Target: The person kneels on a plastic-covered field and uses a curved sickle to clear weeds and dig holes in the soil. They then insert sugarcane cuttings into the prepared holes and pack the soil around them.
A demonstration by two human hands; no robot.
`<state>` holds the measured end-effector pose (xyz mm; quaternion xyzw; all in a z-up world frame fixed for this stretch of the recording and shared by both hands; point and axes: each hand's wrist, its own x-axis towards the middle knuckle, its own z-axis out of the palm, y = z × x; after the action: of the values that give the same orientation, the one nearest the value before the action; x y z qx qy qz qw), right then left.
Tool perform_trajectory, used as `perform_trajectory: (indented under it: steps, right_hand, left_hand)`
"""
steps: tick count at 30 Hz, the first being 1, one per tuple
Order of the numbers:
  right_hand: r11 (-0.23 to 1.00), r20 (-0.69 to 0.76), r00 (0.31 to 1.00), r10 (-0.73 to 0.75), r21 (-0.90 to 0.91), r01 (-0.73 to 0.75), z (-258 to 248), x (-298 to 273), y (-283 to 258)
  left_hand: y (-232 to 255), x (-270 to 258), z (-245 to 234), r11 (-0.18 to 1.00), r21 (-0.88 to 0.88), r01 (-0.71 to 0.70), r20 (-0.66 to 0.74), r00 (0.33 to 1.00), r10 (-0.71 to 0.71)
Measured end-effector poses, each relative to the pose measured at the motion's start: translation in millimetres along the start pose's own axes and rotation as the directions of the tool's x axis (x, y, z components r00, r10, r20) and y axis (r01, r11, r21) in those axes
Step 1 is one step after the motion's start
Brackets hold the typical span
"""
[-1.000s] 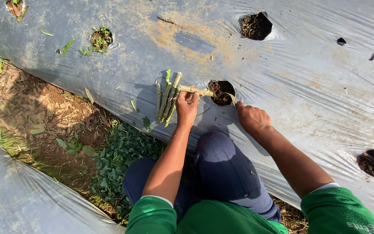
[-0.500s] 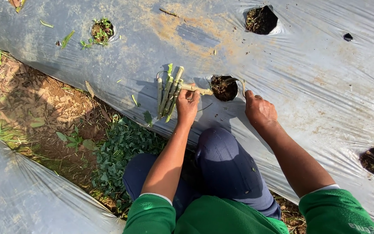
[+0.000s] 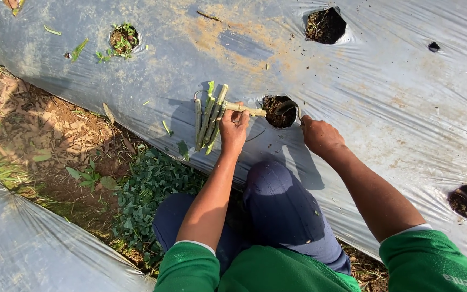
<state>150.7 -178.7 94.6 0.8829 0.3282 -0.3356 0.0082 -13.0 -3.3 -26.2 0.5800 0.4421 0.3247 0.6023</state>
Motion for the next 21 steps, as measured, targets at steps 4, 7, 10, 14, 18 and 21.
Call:
perform_trajectory:
  steps: [4,7,10,14,18,21]
  right_hand:
    - [0.998,-0.018,0.999,-0.044,-0.045,0.043,-10,-17,-2]
    - [0.997,-0.110,0.992,-0.054,-0.064,0.047,-1,-8,-1]
    - [0.993,-0.099,0.993,-0.064,-0.103,0.054,7,14,-9]
    - [0.997,-0.007,0.998,-0.055,-0.054,0.055,11,14,-10]
    - [0.989,0.034,0.996,-0.086,-0.120,0.090,-9,-15,-12]
    - [0.972,-0.024,0.985,-0.168,-0.170,0.162,3,-20,-1]
  left_hand:
    - [1,3,-1,1.000,-0.003,0.004,-0.016,1.000,-0.004]
    - [-4,-1,-3,0.998,0.041,-0.037,-0.035,0.999,0.039]
    - [14,0,-3,1.000,-0.014,-0.017,-0.010,1.000,0.017]
    - [13,3,-3,0.999,-0.021,-0.027,-0.015,1.000,0.027]
    - [10,6,2,0.999,-0.033,-0.019,-0.021,1.000,0.018]
    - [14,4,4,1.000,-0.010,-0.024,-0.020,1.000,0.024]
